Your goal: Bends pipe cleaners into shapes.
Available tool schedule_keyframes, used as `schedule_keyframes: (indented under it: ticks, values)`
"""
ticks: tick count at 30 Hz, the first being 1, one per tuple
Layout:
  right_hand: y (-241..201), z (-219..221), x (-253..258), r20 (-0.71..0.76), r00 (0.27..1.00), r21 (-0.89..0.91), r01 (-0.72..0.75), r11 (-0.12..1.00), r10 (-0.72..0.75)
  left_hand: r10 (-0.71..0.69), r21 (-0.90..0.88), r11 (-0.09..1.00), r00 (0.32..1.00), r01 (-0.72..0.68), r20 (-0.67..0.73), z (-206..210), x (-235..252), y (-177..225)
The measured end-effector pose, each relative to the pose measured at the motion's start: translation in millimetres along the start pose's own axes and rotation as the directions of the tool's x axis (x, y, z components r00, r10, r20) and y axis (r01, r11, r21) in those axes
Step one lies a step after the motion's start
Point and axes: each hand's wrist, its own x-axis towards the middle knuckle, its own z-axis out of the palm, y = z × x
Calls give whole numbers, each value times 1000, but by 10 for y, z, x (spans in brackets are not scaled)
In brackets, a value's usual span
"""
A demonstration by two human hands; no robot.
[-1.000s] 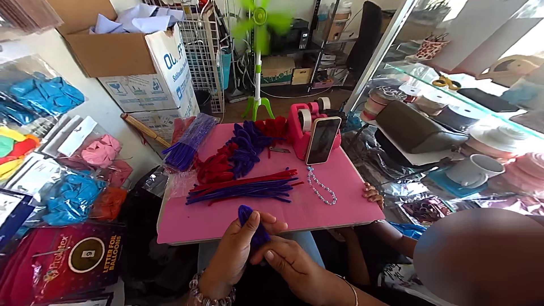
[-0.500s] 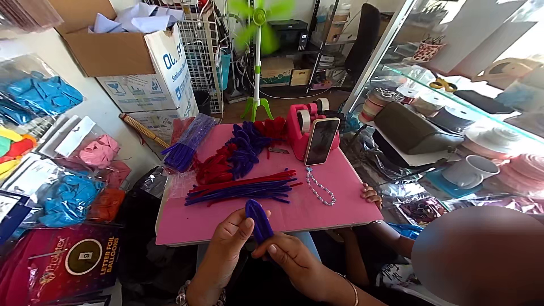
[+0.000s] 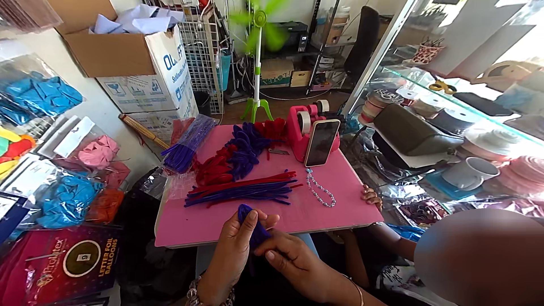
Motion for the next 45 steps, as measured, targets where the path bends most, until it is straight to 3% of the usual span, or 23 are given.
schedule_keyframes:
  ticks: [6,11,14,17,20,23,27,35,39,41,45]
  values:
    - [5,-29,-1,-116,993,165,-10,986,30,10,15,1000,998,-11,55,-25,-6,34]
    - [10,90,12,-284,947,240,-80,968,149,33,26,999,996,-35,85,3,-21,12]
    - [-17,44,21,-280,952,113,-98,989,126,54,35,998,997,-56,55,4,-18,5]
    - [-93,-116,46,-350,937,-162,-71,984,10,148,208,966,988,-154,41,-65,1,13]
    - [-160,-281,124,-410,911,-267,-62,962,-55,114,345,922,974,-176,194,-152,-13,45]
    - [-161,-285,179,-323,946,-143,-83,986,33,-3,374,917,933,-141,360,-107,-47,42]
    - [-136,-168,228,-239,964,41,-112,993,119,-76,435,894,919,-110,388,-85,-60,-8]
    - [-214,-266,241,-389,921,-84,-32,996,-3,-188,412,910,848,-39,495,-135,-106,-89]
    - [-250,-296,240,-395,916,-124,24,992,-72,-175,332,943,831,-12,527,-127,-115,-117]
    - [-237,-267,234,-328,938,-102,83,991,-112,-120,231,973,834,-9,538,-137,-117,-160]
    - [-222,-144,152,-32,993,-13,114,993,-115,-40,20,999,838,35,544,-148,-119,-162]
